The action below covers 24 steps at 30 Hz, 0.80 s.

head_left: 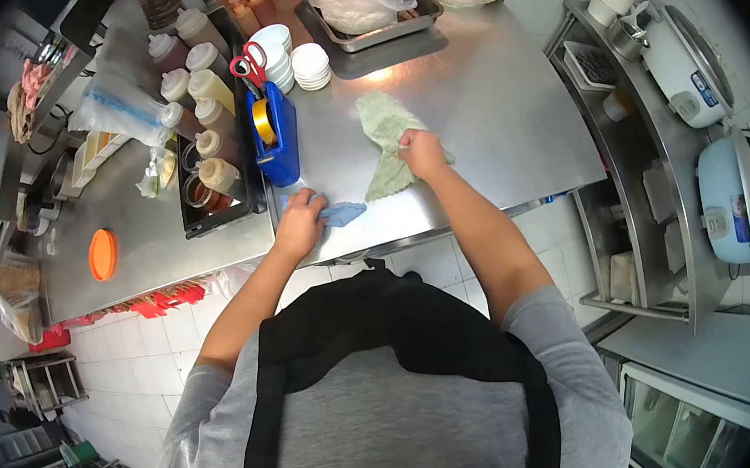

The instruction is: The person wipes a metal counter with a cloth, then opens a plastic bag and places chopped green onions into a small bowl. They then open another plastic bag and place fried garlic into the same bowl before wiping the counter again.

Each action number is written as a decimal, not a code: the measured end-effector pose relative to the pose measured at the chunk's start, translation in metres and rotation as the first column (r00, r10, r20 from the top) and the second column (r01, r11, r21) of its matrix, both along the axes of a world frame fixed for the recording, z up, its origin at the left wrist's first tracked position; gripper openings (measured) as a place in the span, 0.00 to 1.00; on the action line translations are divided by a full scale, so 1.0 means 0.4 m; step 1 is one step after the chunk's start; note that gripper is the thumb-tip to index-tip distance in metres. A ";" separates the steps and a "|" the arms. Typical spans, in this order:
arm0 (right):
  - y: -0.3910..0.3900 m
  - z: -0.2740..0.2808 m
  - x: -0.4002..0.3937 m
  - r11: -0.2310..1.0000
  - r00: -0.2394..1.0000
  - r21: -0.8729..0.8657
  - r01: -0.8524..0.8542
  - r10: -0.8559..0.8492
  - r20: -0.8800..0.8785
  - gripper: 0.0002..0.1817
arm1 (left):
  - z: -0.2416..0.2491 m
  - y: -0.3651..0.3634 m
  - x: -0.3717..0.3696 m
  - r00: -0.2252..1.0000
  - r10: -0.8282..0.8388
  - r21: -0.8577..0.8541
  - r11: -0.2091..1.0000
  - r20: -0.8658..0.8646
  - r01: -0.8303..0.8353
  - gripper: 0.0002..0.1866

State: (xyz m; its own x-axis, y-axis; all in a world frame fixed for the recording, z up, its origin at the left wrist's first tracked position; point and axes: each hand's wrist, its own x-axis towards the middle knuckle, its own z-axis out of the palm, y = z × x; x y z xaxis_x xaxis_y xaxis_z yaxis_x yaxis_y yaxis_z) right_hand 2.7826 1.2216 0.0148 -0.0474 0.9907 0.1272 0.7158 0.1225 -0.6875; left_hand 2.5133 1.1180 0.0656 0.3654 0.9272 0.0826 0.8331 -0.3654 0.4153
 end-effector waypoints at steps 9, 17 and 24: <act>0.242 0.207 0.000 0.980 0.993 0.186 0.069 -0.086 0.085 0.16 | 0.003 -0.054 -0.002 0.999 0.053 0.172 0.984 0.012 -0.054 0.32; 0.132 -0.047 -0.139 0.943 0.905 0.208 -0.261 0.165 0.391 0.26 | -0.055 0.002 0.037 0.998 0.059 0.084 0.995 -0.013 -0.058 0.31; 0.573 -0.127 0.318 0.915 0.858 0.020 0.404 -0.371 -0.357 0.20 | -0.080 0.042 0.032 0.999 0.044 0.025 0.999 -0.019 -0.044 0.33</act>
